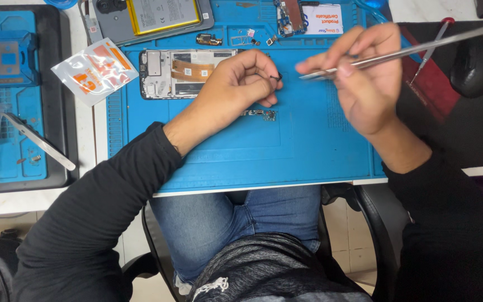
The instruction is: The person uses multimeter probes to test a battery, then disassembles a smartphone by removing the battery and a small circuit board. They open a package of adhesive strips, apply one to the circuit board using tweezers, and place the board back into the phone chassis.
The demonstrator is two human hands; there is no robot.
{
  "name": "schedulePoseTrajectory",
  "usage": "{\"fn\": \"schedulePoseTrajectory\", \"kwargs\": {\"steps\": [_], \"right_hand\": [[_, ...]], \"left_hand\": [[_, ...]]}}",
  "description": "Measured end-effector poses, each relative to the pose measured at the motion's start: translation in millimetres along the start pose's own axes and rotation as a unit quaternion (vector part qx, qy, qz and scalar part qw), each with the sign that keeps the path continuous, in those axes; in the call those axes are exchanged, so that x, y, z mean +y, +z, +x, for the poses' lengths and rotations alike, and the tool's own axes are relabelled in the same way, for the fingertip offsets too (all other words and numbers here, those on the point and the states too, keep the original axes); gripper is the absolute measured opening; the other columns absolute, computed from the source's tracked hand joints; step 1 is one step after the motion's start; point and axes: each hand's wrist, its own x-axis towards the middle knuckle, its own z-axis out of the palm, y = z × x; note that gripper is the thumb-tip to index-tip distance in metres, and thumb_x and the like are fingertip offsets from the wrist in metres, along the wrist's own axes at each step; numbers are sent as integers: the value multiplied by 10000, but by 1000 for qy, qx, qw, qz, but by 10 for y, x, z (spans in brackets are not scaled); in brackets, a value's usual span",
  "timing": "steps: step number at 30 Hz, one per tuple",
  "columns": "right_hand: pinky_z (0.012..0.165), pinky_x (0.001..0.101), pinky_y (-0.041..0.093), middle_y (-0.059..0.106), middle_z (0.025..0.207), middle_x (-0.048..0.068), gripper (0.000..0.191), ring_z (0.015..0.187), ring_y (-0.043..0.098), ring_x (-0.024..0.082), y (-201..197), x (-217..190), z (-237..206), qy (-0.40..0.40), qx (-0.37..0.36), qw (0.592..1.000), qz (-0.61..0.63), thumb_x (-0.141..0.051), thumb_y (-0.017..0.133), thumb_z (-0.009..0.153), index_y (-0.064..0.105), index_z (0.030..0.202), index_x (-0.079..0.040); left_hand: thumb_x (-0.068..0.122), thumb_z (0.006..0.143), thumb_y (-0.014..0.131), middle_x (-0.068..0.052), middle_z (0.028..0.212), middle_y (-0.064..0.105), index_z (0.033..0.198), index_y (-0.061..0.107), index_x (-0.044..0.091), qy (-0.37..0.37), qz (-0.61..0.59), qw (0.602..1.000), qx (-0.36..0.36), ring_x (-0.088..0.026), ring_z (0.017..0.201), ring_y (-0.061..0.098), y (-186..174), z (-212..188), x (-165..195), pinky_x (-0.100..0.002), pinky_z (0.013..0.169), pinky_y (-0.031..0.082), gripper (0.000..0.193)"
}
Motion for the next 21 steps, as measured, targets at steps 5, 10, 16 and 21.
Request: {"fn": "schedulePoseTrajectory", "kwargs": {"steps": [5,10,16,21], "right_hand": [[731,263,529,540,1118,100,136,792,561,118,45,-102,42,34,-49,976,-208,8,614,993,627,1125,39],[564,201,415,636,1194,120,205,624,487,75,143,-84,45,-5,-123,905,-408,13,815,890,729,1076,11],[657,204,503,678,1171,112,139,798,642,95,145,-84,62,-54,-133,886,-441,14,804,974,717,1080,-2],[711,278,536,658,1119,148,131,876,657,180,161,-68,58,-85,-152,875,-452,36,762,930,652,998,43]], "left_hand": [[19,1006,631,-34,980,689,1100,614,18,-1,8,1000,-20,-85,863,683,44,-41,34,-234,779,578,96],[2,1010,639,1,960,675,1125,620,6,13,61,997,-53,-39,882,645,99,-106,86,-200,809,561,117],[9,1002,633,3,967,672,1120,612,1,13,68,996,-57,-34,886,647,123,-102,119,-203,819,572,120],[28,1014,634,-1,966,672,1114,611,2,5,70,995,-69,-39,878,644,130,-113,129,-207,807,570,105]]}}
